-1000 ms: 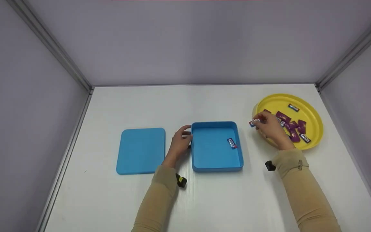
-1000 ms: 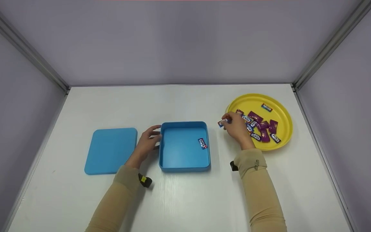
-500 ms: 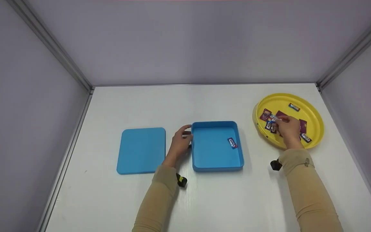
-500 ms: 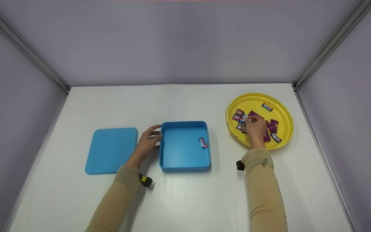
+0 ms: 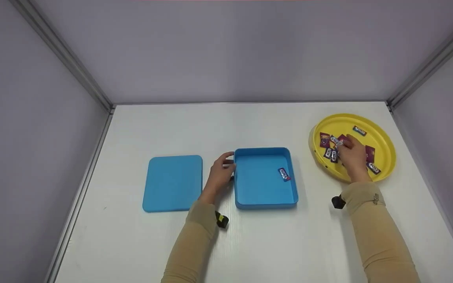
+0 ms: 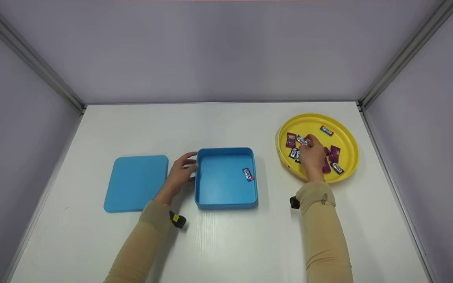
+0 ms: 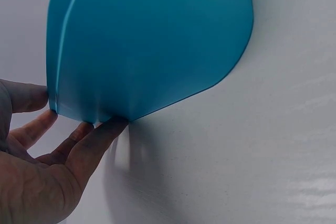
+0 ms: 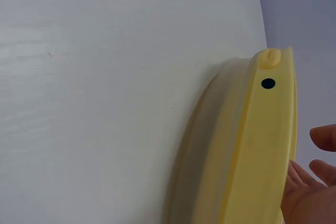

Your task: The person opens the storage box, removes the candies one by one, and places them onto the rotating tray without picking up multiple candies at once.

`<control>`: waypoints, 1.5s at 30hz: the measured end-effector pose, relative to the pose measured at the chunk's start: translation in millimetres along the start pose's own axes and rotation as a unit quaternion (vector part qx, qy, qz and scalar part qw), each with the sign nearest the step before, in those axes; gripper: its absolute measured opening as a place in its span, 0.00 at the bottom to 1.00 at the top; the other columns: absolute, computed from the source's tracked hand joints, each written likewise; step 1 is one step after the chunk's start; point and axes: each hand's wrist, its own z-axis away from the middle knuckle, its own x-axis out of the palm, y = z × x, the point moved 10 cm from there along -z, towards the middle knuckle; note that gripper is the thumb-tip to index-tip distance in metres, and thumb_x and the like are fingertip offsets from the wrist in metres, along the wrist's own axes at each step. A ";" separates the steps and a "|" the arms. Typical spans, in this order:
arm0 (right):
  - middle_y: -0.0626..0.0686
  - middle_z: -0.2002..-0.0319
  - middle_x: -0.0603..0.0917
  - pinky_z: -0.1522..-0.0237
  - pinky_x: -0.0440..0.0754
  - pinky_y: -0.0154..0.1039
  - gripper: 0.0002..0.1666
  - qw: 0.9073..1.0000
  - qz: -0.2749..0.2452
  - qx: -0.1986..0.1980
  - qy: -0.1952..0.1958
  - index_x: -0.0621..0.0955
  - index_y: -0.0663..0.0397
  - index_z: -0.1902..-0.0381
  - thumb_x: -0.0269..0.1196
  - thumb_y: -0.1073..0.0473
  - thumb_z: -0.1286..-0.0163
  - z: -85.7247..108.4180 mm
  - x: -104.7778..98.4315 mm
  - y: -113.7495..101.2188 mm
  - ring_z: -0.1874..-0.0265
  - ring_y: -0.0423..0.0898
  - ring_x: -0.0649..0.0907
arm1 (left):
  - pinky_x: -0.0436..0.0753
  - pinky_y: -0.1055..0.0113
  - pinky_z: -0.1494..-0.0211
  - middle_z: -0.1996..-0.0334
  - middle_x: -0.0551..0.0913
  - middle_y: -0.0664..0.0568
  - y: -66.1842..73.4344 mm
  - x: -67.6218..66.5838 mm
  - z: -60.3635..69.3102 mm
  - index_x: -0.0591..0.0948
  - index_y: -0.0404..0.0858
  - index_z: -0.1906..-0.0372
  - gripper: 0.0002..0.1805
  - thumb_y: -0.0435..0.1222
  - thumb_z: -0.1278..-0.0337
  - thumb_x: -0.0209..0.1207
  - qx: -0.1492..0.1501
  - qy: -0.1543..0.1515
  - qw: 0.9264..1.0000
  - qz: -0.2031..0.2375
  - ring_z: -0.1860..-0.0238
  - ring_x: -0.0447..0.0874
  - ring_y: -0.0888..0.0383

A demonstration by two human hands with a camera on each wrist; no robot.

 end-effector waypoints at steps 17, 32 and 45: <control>0.69 0.41 0.75 0.41 0.72 0.56 0.27 0.975 0.116 -0.175 -0.078 0.69 0.67 0.33 0.56 0.62 0.26 38.3 42.7 -71.4 0.41 0.64 0.74 | 0.80 0.52 0.48 0.43 0.75 0.42 1.1 0.8 -0.5 0.69 0.45 0.30 0.24 0.35 0.29 0.52 0.009 -0.001 1.000 -0.006 0.42 0.76 0.47; 0.66 0.45 0.79 0.47 0.78 0.56 0.26 0.911 0.263 -0.221 -0.228 0.75 0.63 0.37 0.58 0.53 0.26 97.7 139.6 -127.1 0.46 0.61 0.79 | 0.79 0.51 0.47 0.42 0.74 0.40 -0.1 0.5 0.3 0.69 0.46 0.30 0.25 0.34 0.29 0.52 0.002 -0.003 1.000 0.011 0.41 0.75 0.45; 0.67 0.42 0.77 0.45 0.75 0.56 0.30 0.887 0.331 -0.172 -0.273 0.73 0.65 0.35 0.60 0.52 0.28 109.1 180.8 -115.4 0.48 0.59 0.79 | 0.79 0.52 0.47 0.42 0.74 0.41 1.1 0.0 0.6 0.69 0.45 0.29 0.25 0.34 0.29 0.52 -0.004 -0.004 1.000 0.016 0.41 0.75 0.46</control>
